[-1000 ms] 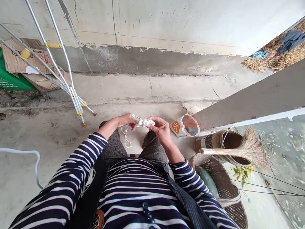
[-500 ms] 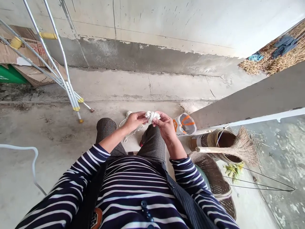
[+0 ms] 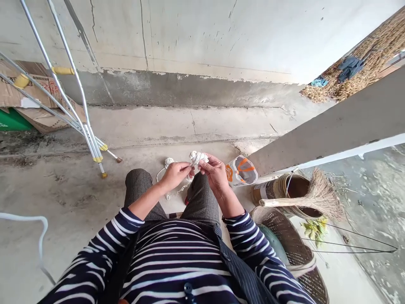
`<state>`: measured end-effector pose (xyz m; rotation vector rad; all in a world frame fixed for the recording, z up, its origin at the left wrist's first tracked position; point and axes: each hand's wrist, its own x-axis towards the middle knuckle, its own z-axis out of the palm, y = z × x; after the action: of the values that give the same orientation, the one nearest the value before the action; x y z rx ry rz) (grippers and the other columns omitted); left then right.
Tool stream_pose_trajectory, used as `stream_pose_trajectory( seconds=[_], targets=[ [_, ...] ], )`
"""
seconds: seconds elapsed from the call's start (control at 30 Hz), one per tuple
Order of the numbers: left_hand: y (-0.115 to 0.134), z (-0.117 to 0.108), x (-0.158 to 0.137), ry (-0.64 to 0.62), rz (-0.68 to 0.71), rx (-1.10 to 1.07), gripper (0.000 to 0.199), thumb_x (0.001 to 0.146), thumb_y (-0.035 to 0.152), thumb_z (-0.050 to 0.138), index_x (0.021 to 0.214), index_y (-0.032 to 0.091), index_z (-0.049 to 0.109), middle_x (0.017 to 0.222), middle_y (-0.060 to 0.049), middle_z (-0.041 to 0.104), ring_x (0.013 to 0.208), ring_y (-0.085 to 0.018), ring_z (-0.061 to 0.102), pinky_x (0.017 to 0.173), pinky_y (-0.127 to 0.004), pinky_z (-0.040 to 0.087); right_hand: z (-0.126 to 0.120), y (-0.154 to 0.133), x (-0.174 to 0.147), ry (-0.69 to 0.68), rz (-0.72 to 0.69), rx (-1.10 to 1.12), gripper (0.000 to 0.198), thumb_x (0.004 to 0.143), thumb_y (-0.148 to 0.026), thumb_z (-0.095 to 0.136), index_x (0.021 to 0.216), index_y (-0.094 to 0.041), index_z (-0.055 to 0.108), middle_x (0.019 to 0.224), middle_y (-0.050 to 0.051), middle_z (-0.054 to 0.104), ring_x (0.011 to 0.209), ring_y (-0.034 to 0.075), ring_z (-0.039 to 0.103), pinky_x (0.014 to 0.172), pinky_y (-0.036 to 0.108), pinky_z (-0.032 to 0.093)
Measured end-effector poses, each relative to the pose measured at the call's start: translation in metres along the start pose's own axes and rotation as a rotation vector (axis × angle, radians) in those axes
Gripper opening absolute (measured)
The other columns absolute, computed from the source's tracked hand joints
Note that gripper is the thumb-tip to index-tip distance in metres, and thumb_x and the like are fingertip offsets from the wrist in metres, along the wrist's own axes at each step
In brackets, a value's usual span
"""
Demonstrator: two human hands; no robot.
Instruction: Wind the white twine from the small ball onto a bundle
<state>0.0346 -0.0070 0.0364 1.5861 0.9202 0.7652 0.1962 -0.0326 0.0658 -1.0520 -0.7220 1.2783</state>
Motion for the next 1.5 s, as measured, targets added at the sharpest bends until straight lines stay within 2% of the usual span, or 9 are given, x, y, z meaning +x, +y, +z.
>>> stream_pose_trajectory(
  seconds=[0.3,0.47,0.6,0.77,0.9,0.97,1.1,1.27,1.5],
  targets=[
    [-0.011,-0.022,0.027,0.281,-0.033,0.251,0.029,0.083,0.016,0.047,0.078,0.018,0.075,0.072,0.000,0.073,0.076,-0.019,0.068,0.072,-0.025,0.051,0.026,-0.010,-0.006,-0.043,-0.103,0.033,0.027,0.062,-0.028,0.089,0.083,-0.018,0.076,0.068,-0.002,0.065,0.054,0.009,0.051,0.045,0.022,0.038],
    [0.000,-0.042,0.044,0.262,0.110,0.349,0.032,0.085,0.016,0.047,0.089,0.020,0.079,0.106,-0.002,0.078,0.101,-0.021,0.070,0.091,-0.027,0.051,0.034,-0.020,-0.012,-0.047,-0.155,0.024,0.022,0.067,-0.026,0.087,0.085,-0.019,0.076,0.068,-0.002,0.064,0.055,0.009,0.051,0.047,0.022,0.037],
    [0.008,-0.051,0.063,0.206,0.209,0.490,0.031,0.082,0.010,0.046,0.076,0.019,0.074,0.101,-0.004,0.078,0.098,-0.020,0.070,0.095,-0.029,0.050,0.040,-0.042,-0.011,-0.058,-0.222,0.023,0.021,0.066,-0.025,0.086,0.084,-0.020,0.076,0.067,-0.003,0.064,0.053,0.009,0.050,0.047,0.023,0.038],
    [0.022,-0.043,0.059,-0.046,0.205,0.409,0.029,0.089,0.020,0.048,0.071,0.019,0.072,0.104,-0.005,0.076,0.107,-0.022,0.068,0.101,-0.033,0.048,0.044,-0.078,0.000,-0.041,-0.348,-0.032,0.025,0.067,-0.029,0.084,0.088,-0.020,0.074,0.068,-0.003,0.063,0.055,0.009,0.050,0.047,0.024,0.039],
    [0.026,-0.024,0.023,-0.418,0.060,-0.015,0.026,0.092,0.035,0.055,0.087,0.017,0.073,0.107,-0.010,0.076,0.105,-0.022,0.069,0.099,-0.035,0.050,0.039,-0.091,0.016,0.020,-0.376,-0.020,0.029,0.062,-0.029,0.084,0.086,-0.020,0.072,0.067,-0.004,0.061,0.055,0.009,0.048,0.047,0.024,0.038],
    [0.016,-0.019,0.005,-0.486,-0.045,-0.222,0.029,0.093,0.040,0.057,0.096,0.016,0.073,0.105,-0.013,0.076,0.101,-0.023,0.071,0.097,-0.038,0.053,0.035,-0.093,0.020,0.044,-0.361,-0.006,0.031,0.059,-0.030,0.084,0.085,-0.020,0.071,0.069,-0.003,0.062,0.056,0.009,0.048,0.047,0.024,0.037],
    [-0.024,-0.021,-0.010,-0.380,-0.165,-0.090,0.021,0.086,0.032,0.059,0.090,0.017,0.073,0.099,-0.011,0.077,0.101,-0.023,0.071,0.103,-0.040,0.050,0.031,-0.104,0.017,0.070,-0.384,-0.002,0.029,0.061,-0.032,0.084,0.085,-0.020,0.071,0.068,-0.002,0.061,0.058,0.010,0.049,0.048,0.025,0.037],
    [-0.059,-0.047,0.006,-0.170,-0.323,0.307,0.020,0.080,0.027,0.057,0.089,0.020,0.074,0.089,-0.007,0.077,0.085,-0.022,0.071,0.083,-0.031,0.054,0.031,-0.139,0.009,0.058,-0.557,-0.020,0.029,0.070,-0.034,0.083,0.094,-0.024,0.072,0.078,-0.001,0.064,0.064,0.011,0.052,0.052,0.026,0.041],
    [-0.033,-0.131,0.071,0.066,-0.287,0.474,0.013,0.079,0.022,0.067,0.088,0.017,0.075,0.068,-0.006,0.071,0.063,-0.021,0.064,0.068,-0.027,0.045,0.020,-0.171,-0.010,0.115,-0.680,-0.053,0.020,0.076,-0.030,0.080,0.093,-0.024,0.073,0.083,-0.001,0.063,0.066,0.009,0.054,0.051,0.023,0.041]
  ],
)
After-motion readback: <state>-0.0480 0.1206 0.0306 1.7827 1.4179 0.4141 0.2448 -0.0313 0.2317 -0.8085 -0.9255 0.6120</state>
